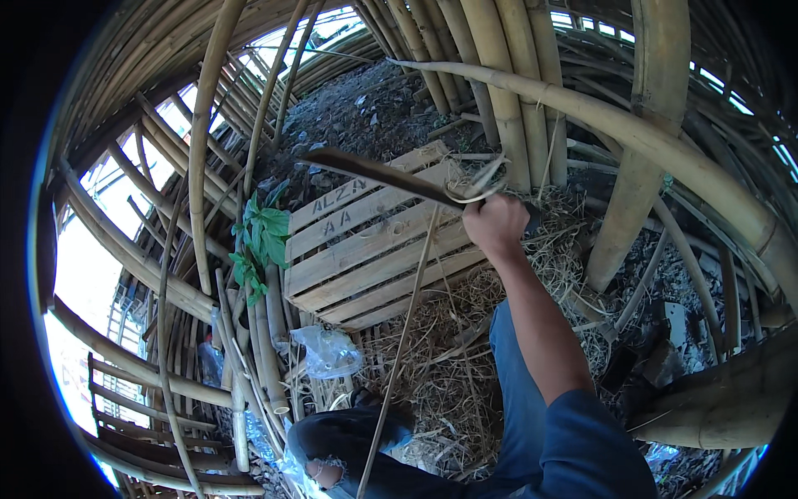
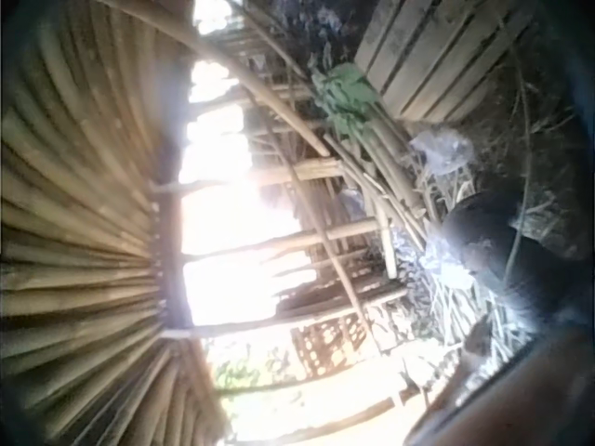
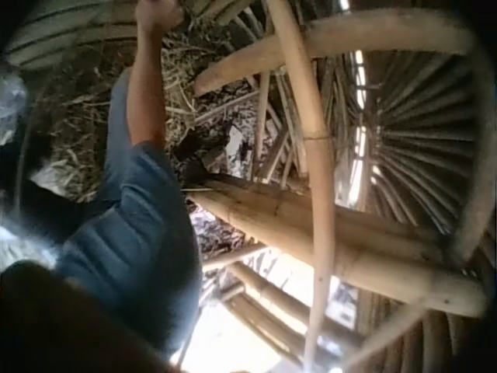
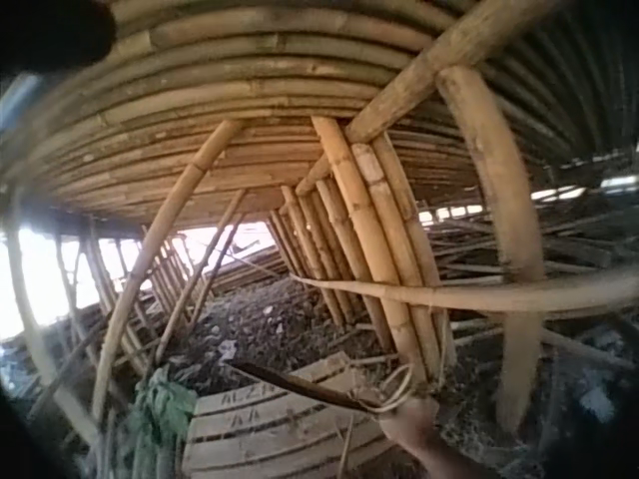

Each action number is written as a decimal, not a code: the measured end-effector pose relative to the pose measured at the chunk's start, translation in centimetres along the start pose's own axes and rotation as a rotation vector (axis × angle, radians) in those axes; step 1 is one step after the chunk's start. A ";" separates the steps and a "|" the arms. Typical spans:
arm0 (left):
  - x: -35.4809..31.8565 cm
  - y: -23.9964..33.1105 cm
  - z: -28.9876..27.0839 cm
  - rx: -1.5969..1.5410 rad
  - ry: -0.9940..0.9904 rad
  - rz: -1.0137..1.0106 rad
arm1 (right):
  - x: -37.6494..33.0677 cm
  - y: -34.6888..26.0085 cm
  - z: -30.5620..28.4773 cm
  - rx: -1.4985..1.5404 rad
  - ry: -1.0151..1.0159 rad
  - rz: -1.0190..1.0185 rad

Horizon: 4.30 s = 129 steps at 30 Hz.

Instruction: The person shaves a thin bamboo strip using a machete, repeatedly scraping the blade along the length of the strip to remove shavings.

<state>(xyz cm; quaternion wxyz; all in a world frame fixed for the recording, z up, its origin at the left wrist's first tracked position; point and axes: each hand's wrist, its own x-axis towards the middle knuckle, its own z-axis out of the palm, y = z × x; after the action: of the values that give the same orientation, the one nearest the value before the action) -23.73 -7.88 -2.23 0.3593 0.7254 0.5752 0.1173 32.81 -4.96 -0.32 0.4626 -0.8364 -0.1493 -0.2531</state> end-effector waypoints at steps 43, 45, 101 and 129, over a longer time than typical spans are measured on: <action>18.7 22.0 9.4 -0.999 -0.727 0.042 | -10.0 -9.2 2.3 0.907 -1.000 0.261; 17.6 20.9 10.0 -1.021 -0.685 -0.086 | -9.1 -9.1 2.2 0.882 -0.986 0.287; 13.9 20.0 9.0 -1.129 -0.463 -0.029 | -12.6 -7.9 1.9 0.399 -0.375 -0.590; 10.9 19.0 8.8 -0.799 -0.484 0.137 | -9.7 -7.1 3.0 0.401 -0.133 -0.725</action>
<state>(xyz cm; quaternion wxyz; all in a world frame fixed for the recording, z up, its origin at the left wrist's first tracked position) -0.91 -2.76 1.28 0.7255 0.5732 0.3356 0.1804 22.22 1.21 -2.10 0.4865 -0.6377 -0.5099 -0.3110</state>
